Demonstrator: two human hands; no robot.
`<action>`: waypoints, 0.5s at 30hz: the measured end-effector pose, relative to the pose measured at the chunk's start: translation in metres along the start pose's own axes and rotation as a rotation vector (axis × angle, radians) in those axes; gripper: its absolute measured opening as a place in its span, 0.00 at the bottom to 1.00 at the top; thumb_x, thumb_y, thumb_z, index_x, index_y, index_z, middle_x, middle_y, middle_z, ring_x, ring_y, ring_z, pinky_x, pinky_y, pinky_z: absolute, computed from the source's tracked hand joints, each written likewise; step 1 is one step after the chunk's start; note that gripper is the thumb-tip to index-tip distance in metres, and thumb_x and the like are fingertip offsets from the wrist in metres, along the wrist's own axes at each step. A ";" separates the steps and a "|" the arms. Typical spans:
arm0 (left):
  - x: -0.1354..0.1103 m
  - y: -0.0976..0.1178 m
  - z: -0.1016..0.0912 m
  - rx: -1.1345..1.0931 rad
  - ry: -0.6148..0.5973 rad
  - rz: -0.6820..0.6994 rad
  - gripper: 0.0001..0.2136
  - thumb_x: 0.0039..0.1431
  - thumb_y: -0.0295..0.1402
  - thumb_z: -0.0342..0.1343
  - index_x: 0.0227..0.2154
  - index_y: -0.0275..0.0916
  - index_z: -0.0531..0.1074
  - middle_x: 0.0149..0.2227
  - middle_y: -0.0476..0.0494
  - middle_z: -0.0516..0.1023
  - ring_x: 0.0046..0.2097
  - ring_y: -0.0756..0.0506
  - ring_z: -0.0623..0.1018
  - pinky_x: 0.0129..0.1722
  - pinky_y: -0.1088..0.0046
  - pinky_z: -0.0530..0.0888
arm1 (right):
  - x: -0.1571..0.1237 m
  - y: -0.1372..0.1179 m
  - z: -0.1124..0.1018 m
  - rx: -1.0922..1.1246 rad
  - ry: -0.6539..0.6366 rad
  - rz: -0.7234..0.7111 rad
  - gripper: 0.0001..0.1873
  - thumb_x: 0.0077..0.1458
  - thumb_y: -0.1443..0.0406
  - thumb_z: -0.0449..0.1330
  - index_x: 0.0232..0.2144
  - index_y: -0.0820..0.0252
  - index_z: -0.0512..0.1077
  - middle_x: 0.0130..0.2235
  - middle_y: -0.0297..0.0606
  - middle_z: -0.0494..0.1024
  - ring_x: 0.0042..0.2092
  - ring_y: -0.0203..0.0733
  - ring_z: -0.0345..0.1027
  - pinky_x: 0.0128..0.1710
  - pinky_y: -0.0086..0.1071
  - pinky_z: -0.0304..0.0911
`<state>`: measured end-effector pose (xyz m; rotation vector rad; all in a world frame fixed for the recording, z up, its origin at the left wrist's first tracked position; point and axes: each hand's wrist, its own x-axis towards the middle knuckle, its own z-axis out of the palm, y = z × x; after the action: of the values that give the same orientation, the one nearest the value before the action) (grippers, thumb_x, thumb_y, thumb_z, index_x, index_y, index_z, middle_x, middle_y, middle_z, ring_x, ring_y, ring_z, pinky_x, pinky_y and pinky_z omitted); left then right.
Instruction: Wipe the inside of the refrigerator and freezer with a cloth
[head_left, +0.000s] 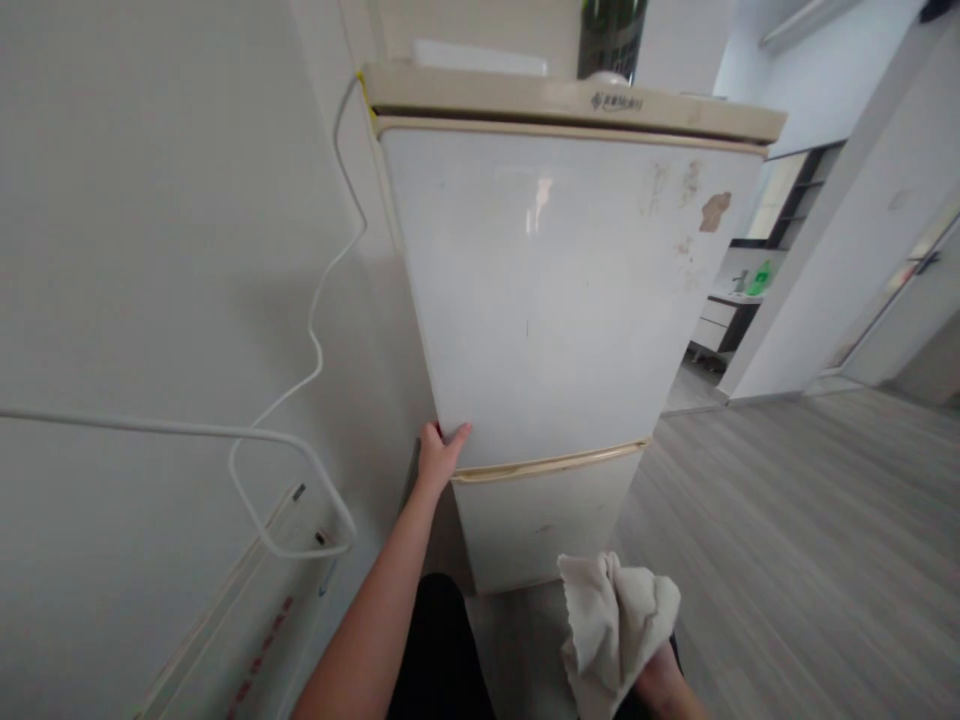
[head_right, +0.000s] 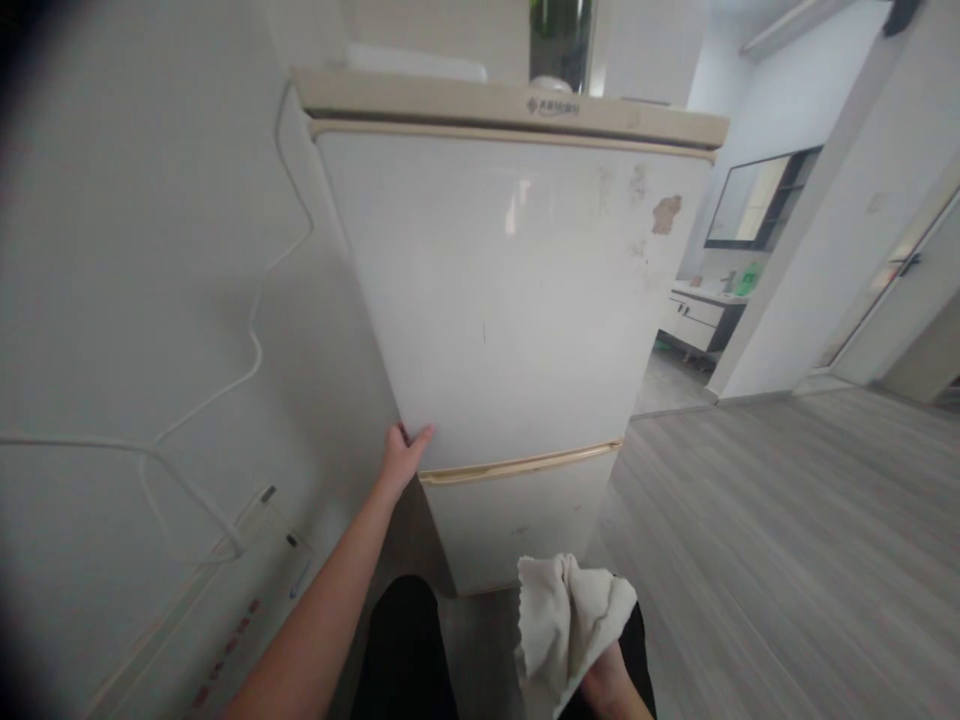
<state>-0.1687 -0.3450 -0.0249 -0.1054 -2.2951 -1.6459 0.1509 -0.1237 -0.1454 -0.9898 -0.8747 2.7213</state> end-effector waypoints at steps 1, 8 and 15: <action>-0.002 -0.003 0.003 0.015 0.023 0.017 0.24 0.49 0.51 0.67 0.39 0.40 0.65 0.42 0.40 0.73 0.46 0.39 0.76 0.49 0.57 0.74 | -0.004 0.002 -0.001 0.041 0.053 0.059 0.12 0.42 0.55 0.62 0.28 0.55 0.76 0.35 0.41 0.83 0.39 0.54 0.77 0.42 0.44 0.74; -0.029 0.000 -0.002 0.077 0.051 0.103 0.28 0.48 0.53 0.66 0.43 0.39 0.65 0.46 0.36 0.71 0.50 0.36 0.75 0.53 0.54 0.73 | -0.022 0.019 0.012 0.000 -0.111 0.212 0.18 0.39 0.55 0.69 0.33 0.59 0.78 0.40 0.45 0.83 0.47 0.56 0.77 0.49 0.42 0.73; -0.086 -0.071 -0.048 -0.439 -0.216 -0.168 0.31 0.54 0.66 0.49 0.39 0.39 0.70 0.40 0.38 0.77 0.42 0.41 0.78 0.45 0.61 0.76 | 0.012 0.021 0.026 -0.030 -0.073 0.227 0.17 0.37 0.58 0.72 0.27 0.63 0.75 0.29 0.45 0.81 0.44 0.57 0.78 0.47 0.42 0.74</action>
<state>-0.0940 -0.4026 -0.1009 -0.2017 -2.0922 -2.3068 0.1276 -0.1499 -0.1472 -1.0611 -0.8666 2.9582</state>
